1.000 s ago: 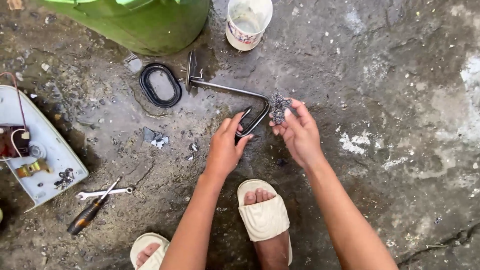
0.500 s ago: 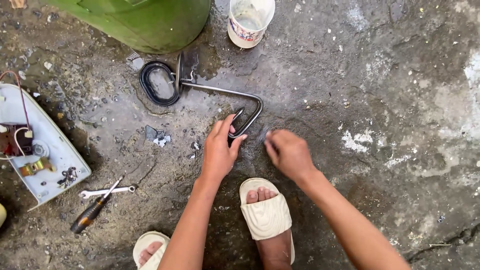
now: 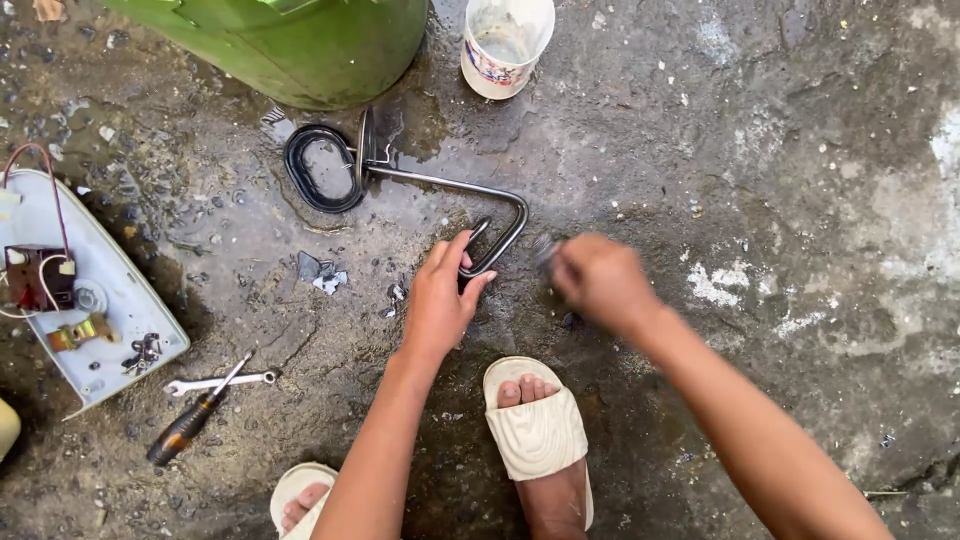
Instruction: Cleaning and polishing a metal heating element from an appliance using steel wool and water to remove mineral deposits.
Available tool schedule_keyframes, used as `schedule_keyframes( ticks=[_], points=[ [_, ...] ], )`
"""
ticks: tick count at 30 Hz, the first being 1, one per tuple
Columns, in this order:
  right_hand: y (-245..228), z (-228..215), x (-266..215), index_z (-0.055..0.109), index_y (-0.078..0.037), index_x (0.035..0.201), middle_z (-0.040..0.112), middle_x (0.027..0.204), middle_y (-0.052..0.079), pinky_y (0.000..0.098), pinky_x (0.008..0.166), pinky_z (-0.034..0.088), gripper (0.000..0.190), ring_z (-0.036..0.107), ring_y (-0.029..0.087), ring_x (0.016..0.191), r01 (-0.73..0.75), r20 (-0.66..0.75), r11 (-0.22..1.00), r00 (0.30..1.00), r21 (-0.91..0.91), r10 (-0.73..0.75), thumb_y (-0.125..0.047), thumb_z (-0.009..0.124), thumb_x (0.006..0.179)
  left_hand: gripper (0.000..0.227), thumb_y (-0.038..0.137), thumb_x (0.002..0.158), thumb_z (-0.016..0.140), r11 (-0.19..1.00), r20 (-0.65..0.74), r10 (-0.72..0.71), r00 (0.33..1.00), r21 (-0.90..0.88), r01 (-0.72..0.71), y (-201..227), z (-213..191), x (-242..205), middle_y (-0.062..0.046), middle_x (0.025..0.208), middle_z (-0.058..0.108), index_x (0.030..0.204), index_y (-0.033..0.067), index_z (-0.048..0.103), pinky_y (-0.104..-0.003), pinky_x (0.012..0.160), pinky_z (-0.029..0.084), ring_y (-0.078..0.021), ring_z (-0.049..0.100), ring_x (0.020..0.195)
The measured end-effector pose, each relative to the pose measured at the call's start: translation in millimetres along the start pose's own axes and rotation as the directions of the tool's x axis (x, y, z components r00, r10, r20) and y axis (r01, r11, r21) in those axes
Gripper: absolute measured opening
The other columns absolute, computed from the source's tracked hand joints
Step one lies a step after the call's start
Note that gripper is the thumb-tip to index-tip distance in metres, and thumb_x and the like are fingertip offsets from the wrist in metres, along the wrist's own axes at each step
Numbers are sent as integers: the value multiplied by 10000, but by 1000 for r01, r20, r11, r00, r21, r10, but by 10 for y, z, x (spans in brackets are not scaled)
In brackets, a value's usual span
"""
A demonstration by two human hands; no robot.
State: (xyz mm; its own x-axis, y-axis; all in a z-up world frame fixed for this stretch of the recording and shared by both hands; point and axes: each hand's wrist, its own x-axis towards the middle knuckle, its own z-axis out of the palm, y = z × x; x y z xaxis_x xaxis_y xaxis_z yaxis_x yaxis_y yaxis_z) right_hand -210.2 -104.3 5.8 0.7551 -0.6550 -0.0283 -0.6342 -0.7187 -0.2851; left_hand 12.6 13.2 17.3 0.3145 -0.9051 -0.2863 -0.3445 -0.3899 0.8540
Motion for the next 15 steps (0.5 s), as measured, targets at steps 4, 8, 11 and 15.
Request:
schedule_keyframes(
  ticks=[4,8,11,15],
  points=[
    [183,-17,168,669,-135,900,600,729,27,338,616,543,143,658,236,648,-30,-145,998,989,55,38,-254,745,924,543,92,892,743,1000,24,-28,999,-7,28,133,-71,16,-160,995,620,1374,-69,551,-445,836,601,-335,668,976],
    [-336,-158,310,733,-73,1095,688,842,105,358,600,567,228,695,267,675,-28,-218,885,965,466,145,-73,781,872,538,85,891,746,1000,13,-26,1000,-6,26,151,-3,22,-150,995,625,1372,-62,555,-432,822,608,-317,675,975],
    [-511,-52,367,763,-101,1141,726,863,116,365,613,584,256,712,272,679,56,-181,907,983,417,22,-87,753,885,531,62,894,731,999,11,-32,999,-8,32,200,-43,47,-151,1004,622,1377,-62,547,-439,833,610,-318,672,985],
    [-196,-31,442,758,-63,978,680,743,123,377,597,555,103,696,281,649,54,-233,935,972,350,32,-93,774,881,550,87,893,745,1000,8,-22,1000,-14,22,72,30,9,-127,992,611,1387,-53,545,-444,857,610,-311,673,985]
  ],
)
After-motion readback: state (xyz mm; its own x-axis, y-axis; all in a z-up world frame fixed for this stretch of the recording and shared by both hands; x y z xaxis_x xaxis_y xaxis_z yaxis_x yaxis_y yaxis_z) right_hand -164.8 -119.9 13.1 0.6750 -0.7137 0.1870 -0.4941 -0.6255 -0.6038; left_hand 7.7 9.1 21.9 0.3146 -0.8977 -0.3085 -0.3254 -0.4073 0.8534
